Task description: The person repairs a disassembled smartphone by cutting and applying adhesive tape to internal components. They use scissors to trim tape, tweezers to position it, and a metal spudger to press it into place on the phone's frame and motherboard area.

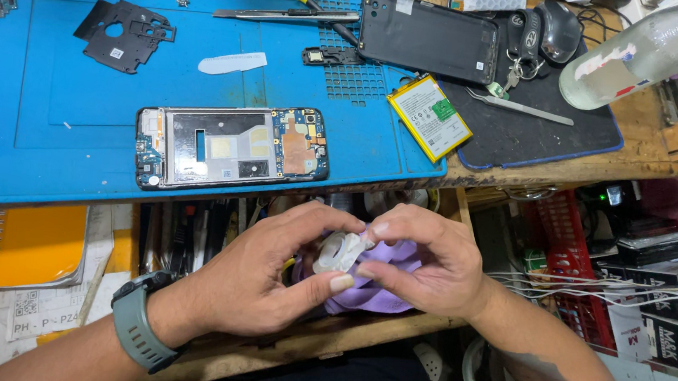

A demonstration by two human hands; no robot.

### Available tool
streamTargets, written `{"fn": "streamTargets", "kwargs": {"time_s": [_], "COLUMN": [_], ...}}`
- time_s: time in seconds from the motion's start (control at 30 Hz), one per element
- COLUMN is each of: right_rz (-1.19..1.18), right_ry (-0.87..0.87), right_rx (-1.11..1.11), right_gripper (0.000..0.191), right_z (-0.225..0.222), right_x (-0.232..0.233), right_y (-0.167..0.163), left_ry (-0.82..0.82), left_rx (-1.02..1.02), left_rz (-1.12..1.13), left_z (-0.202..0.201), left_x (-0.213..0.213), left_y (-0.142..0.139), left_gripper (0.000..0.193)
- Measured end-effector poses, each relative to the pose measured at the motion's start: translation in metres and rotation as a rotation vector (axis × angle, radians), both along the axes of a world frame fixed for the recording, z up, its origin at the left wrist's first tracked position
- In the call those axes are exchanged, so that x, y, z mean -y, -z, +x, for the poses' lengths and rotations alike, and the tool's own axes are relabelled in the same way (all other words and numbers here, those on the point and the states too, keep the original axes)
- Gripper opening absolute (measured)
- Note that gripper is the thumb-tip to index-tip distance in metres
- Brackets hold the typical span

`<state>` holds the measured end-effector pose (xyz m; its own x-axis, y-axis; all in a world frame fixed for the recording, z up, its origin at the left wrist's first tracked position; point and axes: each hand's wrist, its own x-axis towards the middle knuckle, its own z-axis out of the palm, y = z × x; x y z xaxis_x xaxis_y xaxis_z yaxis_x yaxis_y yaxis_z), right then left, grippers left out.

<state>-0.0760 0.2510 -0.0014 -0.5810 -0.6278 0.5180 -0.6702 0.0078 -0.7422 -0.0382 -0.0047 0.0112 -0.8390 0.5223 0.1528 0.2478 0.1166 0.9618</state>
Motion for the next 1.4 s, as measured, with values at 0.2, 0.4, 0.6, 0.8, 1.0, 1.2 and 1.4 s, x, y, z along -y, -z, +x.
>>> {"fn": "streamTargets", "kwargs": {"time_s": [0.2, 0.4, 0.6, 0.8, 1.0, 1.2, 1.4], "right_rz": [-0.073, -0.104, 0.032, 0.371, 0.374, 0.306, 0.539], "right_ry": [-0.023, 0.033, 0.161, -0.062, -0.012, -0.115, -0.175], "right_rx": [0.22, 0.225, -0.169, -0.597, -0.885, -0.839, -0.722], "right_gripper": [0.047, 0.044, 0.029, 0.018, 0.007, 0.01, 0.018], "right_z": [0.002, 0.002, -0.032, -0.08, -0.085, -0.037, -0.029], "right_x": [-0.009, -0.001, 0.036, 0.137, 0.287, 0.27, 0.129], "right_y": [0.014, 0.003, -0.08, -0.106, -0.063, -0.07, -0.118], "left_ry": [0.052, 0.006, -0.038, -0.008, -0.027, -0.063, -0.031], "left_rx": [0.116, 0.174, 0.245, 0.282, 0.29, -0.082, 0.165], "left_rz": [0.17, 0.1, 0.193, 0.035, -0.06, -0.115, -0.193], "left_z": [0.001, 0.003, 0.013, 0.016, 0.019, 0.02, 0.018], "left_x": [-0.001, 0.0, -0.001, -0.003, -0.004, 0.001, -0.004], "left_y": [-0.004, -0.003, 0.007, 0.014, 0.017, 0.01, -0.001], "left_gripper": [0.039, 0.035, 0.032, 0.03, 0.029, 0.035, 0.029]}}
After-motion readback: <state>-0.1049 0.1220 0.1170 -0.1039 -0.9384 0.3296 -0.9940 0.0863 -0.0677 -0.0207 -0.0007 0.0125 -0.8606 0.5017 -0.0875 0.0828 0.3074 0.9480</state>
